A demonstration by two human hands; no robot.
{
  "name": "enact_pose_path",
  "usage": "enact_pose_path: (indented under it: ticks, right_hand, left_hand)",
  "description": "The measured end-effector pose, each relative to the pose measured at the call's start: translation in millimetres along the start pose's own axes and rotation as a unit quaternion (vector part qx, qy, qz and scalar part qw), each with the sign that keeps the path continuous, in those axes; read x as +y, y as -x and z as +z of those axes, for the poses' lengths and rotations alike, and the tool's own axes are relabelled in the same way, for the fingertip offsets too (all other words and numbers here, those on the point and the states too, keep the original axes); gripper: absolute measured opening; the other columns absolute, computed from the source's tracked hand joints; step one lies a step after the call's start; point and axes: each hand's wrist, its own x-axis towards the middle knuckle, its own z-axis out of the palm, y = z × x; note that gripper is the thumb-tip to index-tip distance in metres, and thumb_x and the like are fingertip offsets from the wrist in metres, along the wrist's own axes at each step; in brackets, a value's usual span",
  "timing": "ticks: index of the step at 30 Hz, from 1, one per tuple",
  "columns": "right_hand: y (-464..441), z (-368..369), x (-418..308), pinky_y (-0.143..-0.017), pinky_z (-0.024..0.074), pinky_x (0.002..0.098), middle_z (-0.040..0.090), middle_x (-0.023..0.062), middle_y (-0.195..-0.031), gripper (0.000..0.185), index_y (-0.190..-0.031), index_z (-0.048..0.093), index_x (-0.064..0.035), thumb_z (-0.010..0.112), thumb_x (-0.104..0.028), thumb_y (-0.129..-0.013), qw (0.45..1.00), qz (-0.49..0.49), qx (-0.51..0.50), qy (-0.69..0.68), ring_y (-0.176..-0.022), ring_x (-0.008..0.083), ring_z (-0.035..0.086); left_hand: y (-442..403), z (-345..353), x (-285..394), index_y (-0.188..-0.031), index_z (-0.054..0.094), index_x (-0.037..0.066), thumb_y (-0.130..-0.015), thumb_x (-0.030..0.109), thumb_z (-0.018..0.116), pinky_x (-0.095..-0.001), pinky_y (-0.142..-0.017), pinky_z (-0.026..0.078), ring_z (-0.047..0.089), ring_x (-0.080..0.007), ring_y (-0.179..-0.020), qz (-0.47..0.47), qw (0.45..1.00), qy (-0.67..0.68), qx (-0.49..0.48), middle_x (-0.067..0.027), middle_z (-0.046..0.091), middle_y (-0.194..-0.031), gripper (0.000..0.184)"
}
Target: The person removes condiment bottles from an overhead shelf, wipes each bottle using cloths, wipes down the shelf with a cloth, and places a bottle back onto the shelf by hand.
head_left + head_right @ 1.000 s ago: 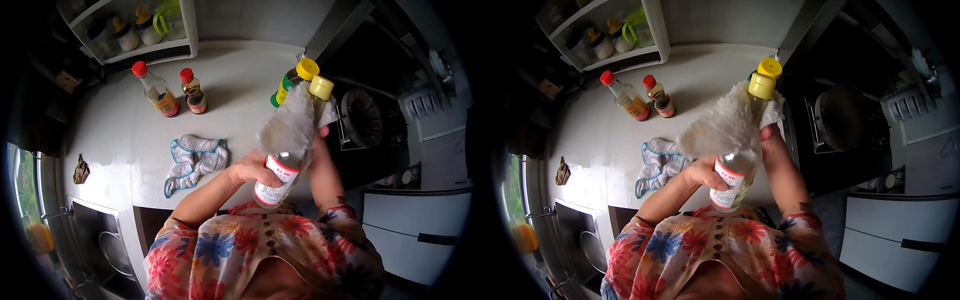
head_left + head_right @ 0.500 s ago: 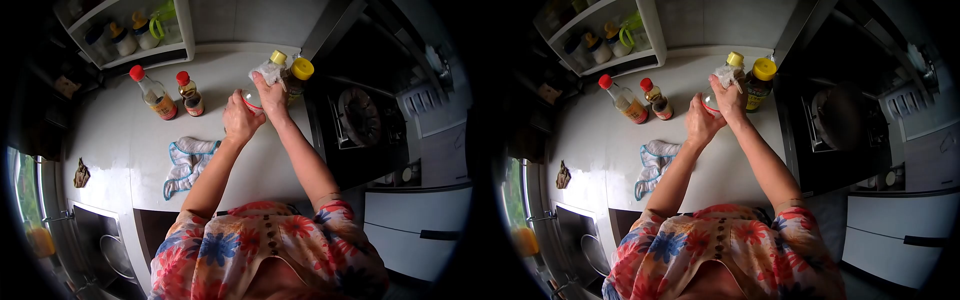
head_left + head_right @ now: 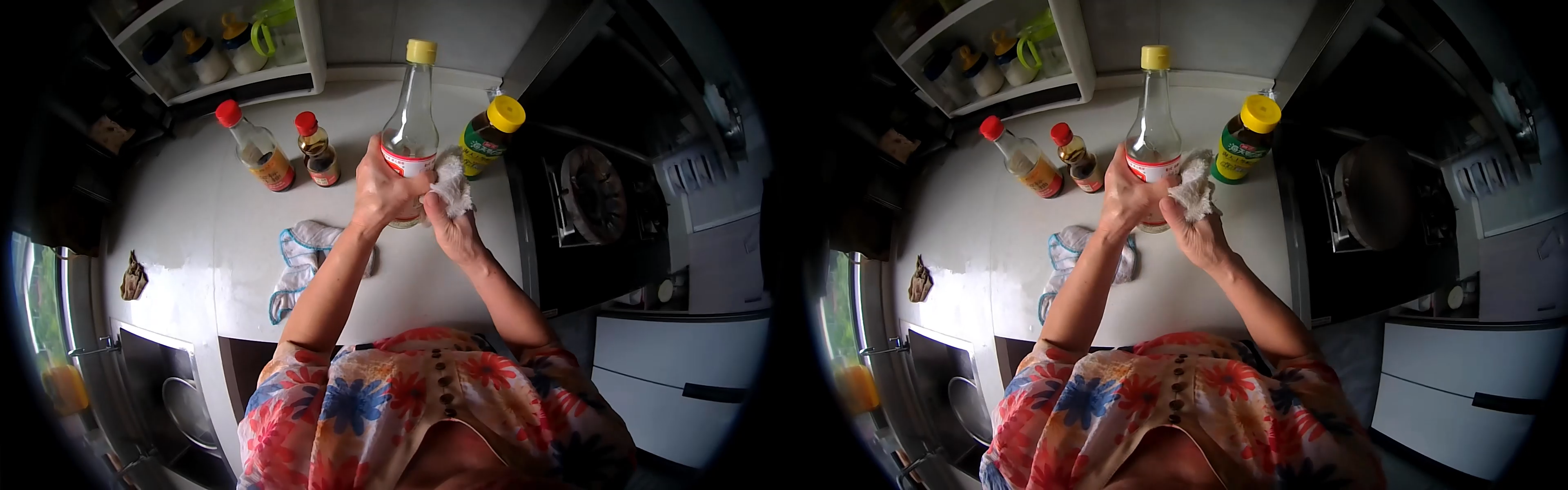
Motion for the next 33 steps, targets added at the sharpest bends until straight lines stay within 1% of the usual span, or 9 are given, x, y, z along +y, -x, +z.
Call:
enact_pose_path:
  ticks: [3, 13, 15, 18, 19, 22, 26, 30, 33]
  right_hand:
    - [-2, -9, -14, -0.094, 0.0379, 0.0327, 0.049, 0.0125, -0.120, 0.049, -0.127, 0.040, 0.0010, 0.048, -0.035, -0.096, 0.997, -0.026, -0.050, -0.056, -0.111, 0.0222, 0.047]
    - [7, 6, -1, -0.092, 0.0403, 0.0316, 0.051, 0.0110, -0.118, 0.042, -0.126, 0.042, -0.0015, 0.038, -0.033, -0.099, 0.994, 0.032, 0.075, -0.076, -0.108, 0.0198, 0.049]
    - [-1, 2, 4, -0.097, 0.0401, 0.0337, 0.046, 0.0093, -0.127, 0.052, -0.135, 0.034, -0.0048, 0.034, -0.042, -0.099, 0.969, 0.121, 0.052, -0.210, -0.118, 0.0190, 0.046]
    - [-5, -3, -3, -0.092, 0.0466, 0.0434, 0.045, 0.0091, -0.129, 0.054, -0.137, 0.031, -0.0099, 0.033, -0.046, -0.097, 0.834, 0.263, 0.004, -0.485, -0.117, 0.0233, 0.048]
    - [-5, -4, 9, -0.088, 0.0492, 0.0520, 0.044, 0.0085, -0.132, 0.055, -0.138, 0.029, -0.0126, 0.032, -0.049, -0.096, 0.839, 0.246, -0.023, -0.484, -0.115, 0.0281, 0.051]
    - [-15, -7, 13, -0.085, 0.0499, 0.0542, 0.044, 0.0088, -0.131, 0.056, -0.137, 0.031, -0.0119, 0.033, -0.050, -0.096, 0.828, 0.240, -0.055, -0.504, -0.112, 0.0292, 0.053]
    - [-32, 0, 23, -0.097, 0.0437, 0.0391, 0.048, 0.0087, -0.129, 0.044, -0.132, 0.039, -0.0088, 0.032, -0.036, -0.098, 0.741, 0.225, -0.046, -0.631, -0.116, 0.0232, 0.049]
    - [-34, 10, 5, -0.095, 0.0452, 0.0425, 0.049, 0.0104, -0.128, 0.045, -0.131, 0.040, -0.0076, 0.035, -0.035, -0.096, 0.686, 0.190, -0.064, -0.699, -0.114, 0.0254, 0.051]
    - [-40, 15, 20, -0.091, 0.0486, 0.0430, 0.050, 0.0106, -0.125, 0.045, -0.130, 0.041, -0.0086, 0.041, -0.036, -0.094, 0.724, 0.197, -0.002, -0.661, -0.109, 0.0267, 0.054]
  left_hand:
    - [-1, 2, 3, -0.103, 0.051, -0.005, -0.055, 0.021, 0.078, -0.0311, -0.078, 0.049, 0.062, -0.0203, -0.083, -0.011, 0.999, 0.035, 0.007, -0.0147, 0.065, -0.092, 0.061]
    - [1, 6, 48, -0.106, 0.051, -0.005, -0.054, 0.019, 0.077, -0.0270, -0.078, 0.049, 0.060, -0.0158, -0.082, 0.071, 0.996, 0.055, -0.009, -0.0109, 0.064, -0.093, 0.063]
    - [4, 9, 49, -0.111, 0.049, -0.005, -0.054, 0.018, 0.077, -0.0267, -0.080, 0.048, 0.060, -0.0158, -0.084, 0.110, 0.992, 0.053, -0.018, -0.0104, 0.063, -0.094, 0.067]
    - [5, 6, 60, -0.113, 0.048, -0.006, -0.054, 0.017, 0.077, -0.0275, -0.080, 0.048, 0.059, -0.0151, -0.085, 0.138, 0.988, 0.054, -0.051, -0.0102, 0.063, -0.095, 0.070]
    - [2, 4, 62, -0.113, 0.048, -0.006, -0.054, 0.017, 0.077, -0.0277, -0.081, 0.048, 0.059, -0.0150, -0.085, 0.135, 0.987, 0.056, -0.061, -0.0100, 0.063, -0.095, 0.070]
    - [-4, 0, 61, -0.114, 0.049, -0.005, -0.054, 0.016, 0.078, -0.0280, -0.081, 0.048, 0.058, -0.0146, -0.084, 0.134, 0.986, 0.059, -0.075, -0.0093, 0.062, -0.096, 0.070]
    - [-6, 8, 56, -0.114, 0.049, -0.003, -0.054, 0.015, 0.077, -0.0281, -0.080, 0.048, 0.058, -0.0145, -0.084, 0.122, 0.985, 0.110, -0.052, -0.0074, 0.061, -0.096, 0.068]
    - [-17, 5, 47, -0.114, 0.048, -0.002, -0.055, 0.013, 0.077, -0.0278, -0.080, 0.047, 0.058, -0.0146, -0.087, 0.062, 0.983, 0.162, -0.061, -0.0060, 0.060, -0.097, 0.067]
    - [-8, 13, 56, -0.118, 0.046, -0.001, -0.054, 0.015, 0.077, -0.0283, -0.085, 0.046, 0.057, -0.0141, -0.092, 0.097, 0.976, 0.173, -0.085, -0.0055, 0.059, -0.100, 0.073]
